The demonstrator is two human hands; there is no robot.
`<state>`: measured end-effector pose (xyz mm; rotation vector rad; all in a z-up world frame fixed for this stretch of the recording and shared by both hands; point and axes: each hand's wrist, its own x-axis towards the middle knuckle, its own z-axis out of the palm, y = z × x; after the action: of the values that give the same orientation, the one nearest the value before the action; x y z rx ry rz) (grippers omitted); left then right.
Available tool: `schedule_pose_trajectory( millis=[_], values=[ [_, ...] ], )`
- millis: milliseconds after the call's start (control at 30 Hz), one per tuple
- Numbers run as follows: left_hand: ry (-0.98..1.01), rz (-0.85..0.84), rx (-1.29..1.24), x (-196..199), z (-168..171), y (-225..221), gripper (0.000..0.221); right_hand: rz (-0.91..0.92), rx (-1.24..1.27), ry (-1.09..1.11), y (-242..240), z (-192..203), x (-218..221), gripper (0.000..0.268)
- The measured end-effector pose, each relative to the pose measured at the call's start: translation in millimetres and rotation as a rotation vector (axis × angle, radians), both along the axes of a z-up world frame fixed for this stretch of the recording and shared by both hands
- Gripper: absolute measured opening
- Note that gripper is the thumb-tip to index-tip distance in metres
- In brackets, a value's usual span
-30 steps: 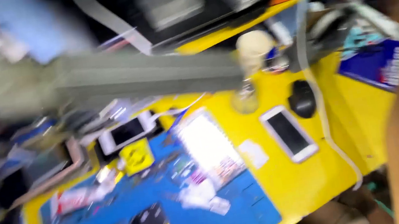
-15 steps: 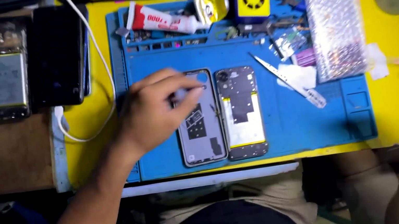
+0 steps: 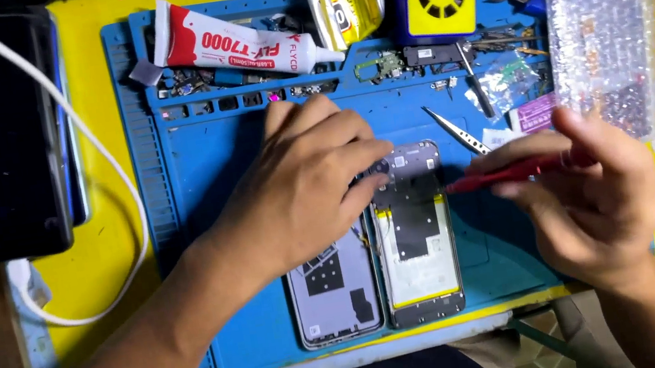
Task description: Using a thin prying tool to remove the back cover of a smartphone and then working on internal components.
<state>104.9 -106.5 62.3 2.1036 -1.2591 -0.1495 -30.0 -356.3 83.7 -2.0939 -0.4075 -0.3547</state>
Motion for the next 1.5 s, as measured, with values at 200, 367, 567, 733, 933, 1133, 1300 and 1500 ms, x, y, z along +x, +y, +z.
schedule_pose_trajectory(
  millis=[200, 367, 567, 733, 933, 1133, 1300, 1500],
  values=[
    [-0.034, -0.001, -0.081, 2, -1, 1, 0.023, 0.035, -0.020, 0.015, 1, -5, -2, 0.068],
    [-0.058, 0.004, -0.115, 2, 0, 2, 0.019, 0.039, -0.034, 0.017, 3, -9, 2, 0.069],
    [-0.082, 0.001, -0.107, 1, 0, 4, 0.026, 0.089, -0.111, -0.021, 3, -6, 1, 0.081],
    [-0.122, 0.019, -0.131, 0, 1, 4, 0.017, 0.270, -0.182, 0.013, 20, 18, 13, 0.042],
    [-0.149, 0.035, -0.131, -2, 0, 4, 0.016, 0.345, -0.187, -0.028, 5, 26, 43, 0.050],
    [-0.154, 0.016, -0.155, 0, 0, 4, 0.017, 0.327, -0.218, 0.058, -7, 21, 20, 0.068],
    [-0.175, 0.006, -0.149, -1, 6, 4, 0.018, 0.215, -0.109, 0.086, 9, 28, 12, 0.028],
    [-0.232, -0.068, -0.101, -12, 19, -4, 0.018, 0.243, -0.183, 0.014, 2, 29, 21, 0.036]
  ],
)
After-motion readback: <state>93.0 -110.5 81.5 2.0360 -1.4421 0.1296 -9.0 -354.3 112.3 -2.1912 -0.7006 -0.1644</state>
